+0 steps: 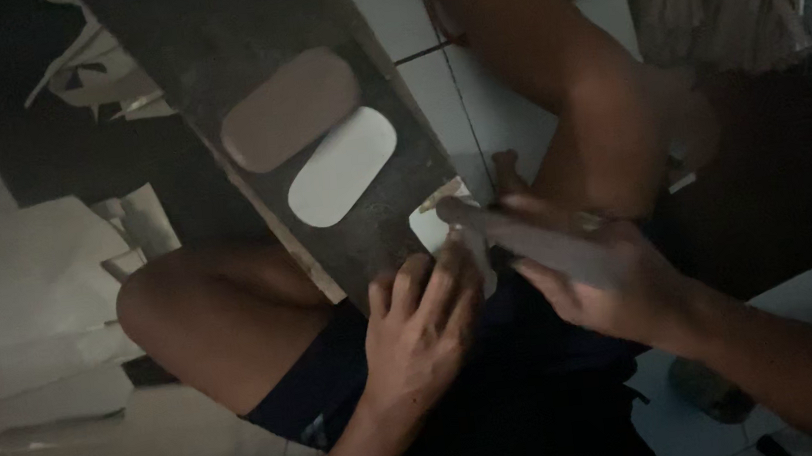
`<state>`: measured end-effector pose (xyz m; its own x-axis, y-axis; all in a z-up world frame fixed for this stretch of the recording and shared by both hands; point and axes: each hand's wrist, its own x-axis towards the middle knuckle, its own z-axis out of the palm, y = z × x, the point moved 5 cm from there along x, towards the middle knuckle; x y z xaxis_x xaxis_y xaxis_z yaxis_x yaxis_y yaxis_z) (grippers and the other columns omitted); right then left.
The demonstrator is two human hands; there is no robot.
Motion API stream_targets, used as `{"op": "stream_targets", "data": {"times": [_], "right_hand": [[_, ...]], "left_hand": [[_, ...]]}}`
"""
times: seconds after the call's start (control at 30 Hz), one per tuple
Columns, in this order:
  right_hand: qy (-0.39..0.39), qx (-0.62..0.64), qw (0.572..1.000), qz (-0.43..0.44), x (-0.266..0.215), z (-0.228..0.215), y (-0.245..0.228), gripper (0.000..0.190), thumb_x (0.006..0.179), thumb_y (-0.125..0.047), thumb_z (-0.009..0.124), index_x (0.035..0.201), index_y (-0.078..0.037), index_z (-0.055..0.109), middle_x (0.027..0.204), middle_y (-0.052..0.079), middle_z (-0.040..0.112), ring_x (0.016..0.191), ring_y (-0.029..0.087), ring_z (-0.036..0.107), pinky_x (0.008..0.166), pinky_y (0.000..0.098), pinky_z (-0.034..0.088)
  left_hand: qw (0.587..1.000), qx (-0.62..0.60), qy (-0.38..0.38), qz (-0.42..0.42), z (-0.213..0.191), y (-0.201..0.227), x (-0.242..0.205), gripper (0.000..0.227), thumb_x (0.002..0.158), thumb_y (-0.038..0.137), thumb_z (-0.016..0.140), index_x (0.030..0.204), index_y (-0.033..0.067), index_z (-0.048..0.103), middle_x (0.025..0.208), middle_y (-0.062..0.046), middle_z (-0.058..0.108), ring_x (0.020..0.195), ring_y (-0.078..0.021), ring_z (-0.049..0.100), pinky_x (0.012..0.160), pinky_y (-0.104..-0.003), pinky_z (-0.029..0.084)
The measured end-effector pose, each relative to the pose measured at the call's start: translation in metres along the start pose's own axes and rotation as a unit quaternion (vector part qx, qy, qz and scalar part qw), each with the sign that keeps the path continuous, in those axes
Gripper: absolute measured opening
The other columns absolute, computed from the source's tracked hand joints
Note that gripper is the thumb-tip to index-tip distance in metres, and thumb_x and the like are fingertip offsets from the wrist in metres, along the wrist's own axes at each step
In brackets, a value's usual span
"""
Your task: The person sits on the floor and uses a hammer to repeatedly tap and shape a small white sole piece on a wooden board. They adjust the piece's position and continue hammering to refine its edges.
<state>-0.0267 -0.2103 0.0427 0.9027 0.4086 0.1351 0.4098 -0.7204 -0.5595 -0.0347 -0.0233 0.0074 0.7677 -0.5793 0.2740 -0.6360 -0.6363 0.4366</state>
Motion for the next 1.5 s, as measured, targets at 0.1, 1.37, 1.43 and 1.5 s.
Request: {"op": "stream_targets", "data": {"times": [0.1, 1.37, 1.43, 1.5], "right_hand": [[-0.089, -0.008, 0.993, 0.075, -0.002, 0.01, 0.009, 0.046, 0.098, -0.021, 0.062, 0.129, 0.012, 0.057, 0.113, 0.025, 0.074, 0.07, 0.024, 0.075, 0.059, 0.035, 0.06], [-0.012, -0.041, 0.99, 0.137, -0.088, 0.009, 0.027, 0.045, 0.097, -0.019, 0.065, 0.136, 0.002, 0.059, 0.098, 0.018, 0.073, 0.077, 0.021, 0.074, 0.061, 0.0321, 0.059], [-0.211, -0.177, 0.934, 0.228, -0.119, 0.009, 0.034, 0.047, 0.099, -0.028, 0.063, 0.143, -0.013, 0.059, 0.103, 0.014, 0.073, 0.084, 0.021, 0.073, 0.069, 0.0352, 0.06], [-0.393, -0.234, 0.853, 0.249, -0.148, 0.021, 0.037, 0.052, 0.099, -0.029, 0.064, 0.149, -0.02, 0.055, 0.113, 0.011, 0.07, 0.094, 0.02, 0.07, 0.079, 0.0371, 0.059]], "left_hand": [[1.0, -0.004, -0.016, 0.0, 0.0, -0.004, 0.0, 0.025, 0.089, 0.019, 0.07, 0.112, 0.0105, 0.075, 0.145, -0.01, 0.058, 0.126, -0.028, 0.056, 0.098, -0.046, 0.047], [0.993, -0.089, -0.006, -0.082, -0.02, -0.009, 0.026, 0.038, 0.083, 0.022, 0.071, 0.119, 0.0095, 0.073, 0.133, -0.022, 0.056, 0.112, -0.0372, 0.055, 0.083, -0.044, 0.048], [0.989, -0.08, -0.065, -0.103, -0.023, -0.022, 0.034, 0.035, 0.088, 0.017, 0.071, 0.121, 0.0067, 0.072, 0.124, -0.015, 0.061, 0.104, -0.0337, 0.059, 0.083, -0.046, 0.049], [0.986, -0.075, -0.108, -0.108, -0.027, -0.028, 0.04, 0.029, 0.092, 0.016, 0.072, 0.12, 0.0068, 0.072, 0.117, -0.01, 0.064, 0.1, -0.0305, 0.063, 0.083, -0.047, 0.051]]}}
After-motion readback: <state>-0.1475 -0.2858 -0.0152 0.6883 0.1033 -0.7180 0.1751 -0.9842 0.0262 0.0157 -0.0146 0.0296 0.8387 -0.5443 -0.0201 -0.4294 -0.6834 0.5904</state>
